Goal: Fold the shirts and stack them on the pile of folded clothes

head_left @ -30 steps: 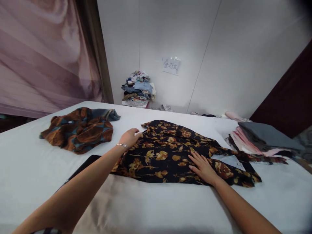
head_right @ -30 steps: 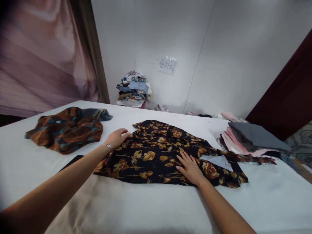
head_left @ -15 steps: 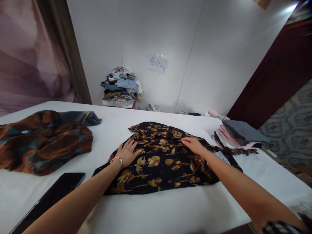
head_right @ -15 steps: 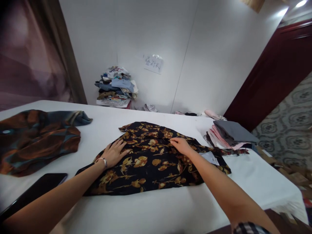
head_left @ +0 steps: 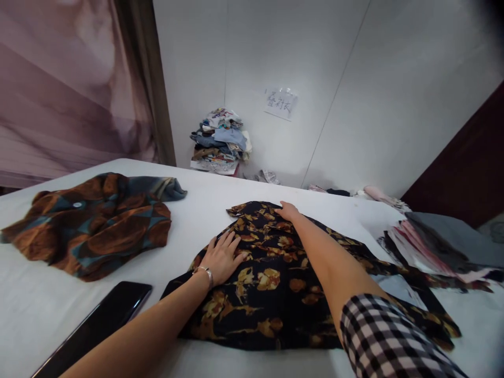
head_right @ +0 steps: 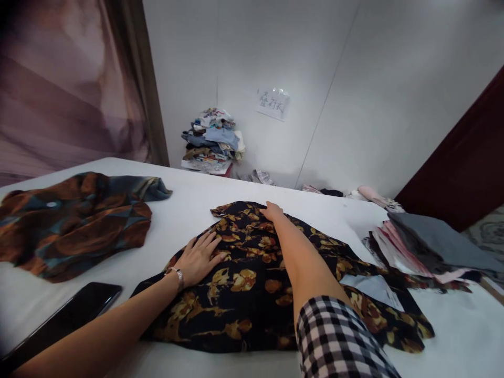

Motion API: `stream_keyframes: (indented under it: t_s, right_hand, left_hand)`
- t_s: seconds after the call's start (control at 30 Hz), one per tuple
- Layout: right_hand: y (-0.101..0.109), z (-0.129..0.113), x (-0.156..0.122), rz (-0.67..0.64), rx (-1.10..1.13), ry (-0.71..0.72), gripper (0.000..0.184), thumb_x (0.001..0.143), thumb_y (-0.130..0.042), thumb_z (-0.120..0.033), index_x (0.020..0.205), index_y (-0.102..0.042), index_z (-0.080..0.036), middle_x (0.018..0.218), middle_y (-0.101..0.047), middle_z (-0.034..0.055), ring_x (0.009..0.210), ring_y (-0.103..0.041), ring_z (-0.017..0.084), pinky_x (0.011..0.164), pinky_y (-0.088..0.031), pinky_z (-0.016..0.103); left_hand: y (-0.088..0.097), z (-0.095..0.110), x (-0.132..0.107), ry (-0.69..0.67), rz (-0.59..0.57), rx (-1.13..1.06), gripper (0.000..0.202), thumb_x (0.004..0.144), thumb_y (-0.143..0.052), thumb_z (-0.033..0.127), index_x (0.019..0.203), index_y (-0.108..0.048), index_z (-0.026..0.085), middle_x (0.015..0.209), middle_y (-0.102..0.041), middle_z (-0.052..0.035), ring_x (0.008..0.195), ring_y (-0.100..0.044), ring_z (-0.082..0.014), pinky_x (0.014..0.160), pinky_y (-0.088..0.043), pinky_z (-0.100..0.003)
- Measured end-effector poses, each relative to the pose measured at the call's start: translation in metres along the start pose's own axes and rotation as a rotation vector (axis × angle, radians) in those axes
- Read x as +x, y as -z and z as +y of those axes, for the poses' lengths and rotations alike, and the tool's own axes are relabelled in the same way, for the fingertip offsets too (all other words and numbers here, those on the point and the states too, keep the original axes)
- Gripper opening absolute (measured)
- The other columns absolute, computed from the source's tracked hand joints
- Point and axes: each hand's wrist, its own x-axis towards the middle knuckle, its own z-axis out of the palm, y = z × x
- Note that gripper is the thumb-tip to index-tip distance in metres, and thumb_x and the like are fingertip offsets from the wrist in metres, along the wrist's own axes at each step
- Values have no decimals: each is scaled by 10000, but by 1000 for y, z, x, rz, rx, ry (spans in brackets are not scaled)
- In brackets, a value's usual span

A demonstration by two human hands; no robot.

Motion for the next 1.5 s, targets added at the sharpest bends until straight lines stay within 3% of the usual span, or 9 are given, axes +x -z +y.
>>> stream_keyframes:
  t_s: [0.2, 0.4, 0.57, 0.7, 0.87, 1.0, 1.2, 1.33, 1.5]
  right_hand:
    - [2, -14, -10, 88, -1, 62, 267, 895, -466, -259, 988, -693, -154, 1089, -685, 143, 1040, -611, 257, 869, -445, 329]
    - [56, -17, -39, 301, 91, 194, 364, 950, -325, -276, 1135, -626, -190, 1115, -675, 66, 1045, -595, 186, 896, -430, 265]
    - [73, -13, -123, 467, 294, 552, 312, 920, -403, -306, 1069, -651, -191, 1017, -687, 69, 954, -616, 198, 885, -457, 307]
    - [43, -8, -217, 239, 273, 814, 253, 920, -425, -274, 991, -653, -193, 967, -676, 73, 926, -607, 186, 854, -470, 307]
    - [14, 5, -287, 92, 416, 709, 225, 914, -431, -247, 830, -636, -203, 805, -655, 38, 770, -595, 166, 744, -479, 292]
    - [47, 25, -281, 216, 767, 352, 209, 867, -514, -346, 882, -658, -196, 802, -667, 7, 743, -601, 161, 700, -487, 281]
    - [158, 79, -223, 617, 1315, 131, 239, 775, -610, -423, 908, -634, -226, 806, -700, -14, 782, -646, 172, 688, -525, 289]
    - [215, 128, -186, 524, 1490, 40, 196, 793, -603, -413, 877, -628, -237, 895, -723, 19, 825, -675, 192, 643, -544, 301]
    - [233, 160, -154, 318, 1503, -18, 317, 907, -425, -457, 906, -647, -230, 917, -721, 40, 839, -680, 195, 669, -562, 333]
  left_hand:
    - [0, 0, 0, -1, -13, -24, 635, 885, -325, 606, 1373, -466, 226, 1500, -376, -101, 1413, -247, -294, 1133, -172, -553]
    - [1, 1, 1, 12, -18, -35, 647, 882, -325, 611, 1378, -458, 217, 1504, -368, -101, 1420, -232, -286, 1141, -147, -540]
    - [-1, -1, 5, 13, -25, -30, 683, 876, -294, 637, 1377, -460, 205, 1509, -358, -105, 1429, -209, -275, 1142, -136, -529]
    - [-3, -7, 12, 18, -39, -56, 692, 858, -312, 650, 1393, -437, 228, 1514, -351, -96, 1427, -217, -276, 1135, -155, -535]
    - [8, -12, 29, 41, -106, -66, 626, 820, -434, 565, 1346, -495, 230, 1447, -457, -87, 1349, -382, -267, 1094, -309, -428]
    - [33, -2, 48, 95, -101, 16, 554, 831, -446, 484, 1321, -515, 234, 1424, -487, -82, 1272, -472, -275, 1018, -394, -404]
    - [40, 24, 83, 34, -93, 134, 500, 852, -450, 409, 1307, -517, 212, 1429, -473, -109, 1312, -417, -281, 1038, -358, -441]
    - [23, 39, 111, -13, -74, 140, 529, 872, -416, 315, 1394, -410, 232, 1491, -392, -92, 1363, -338, -260, 1071, -309, -454]
    - [9, 54, 152, -86, -131, 163, 655, 836, -397, 158, 1475, -266, 212, 1566, -234, -74, 1433, -189, -239, 1113, -222, -464]
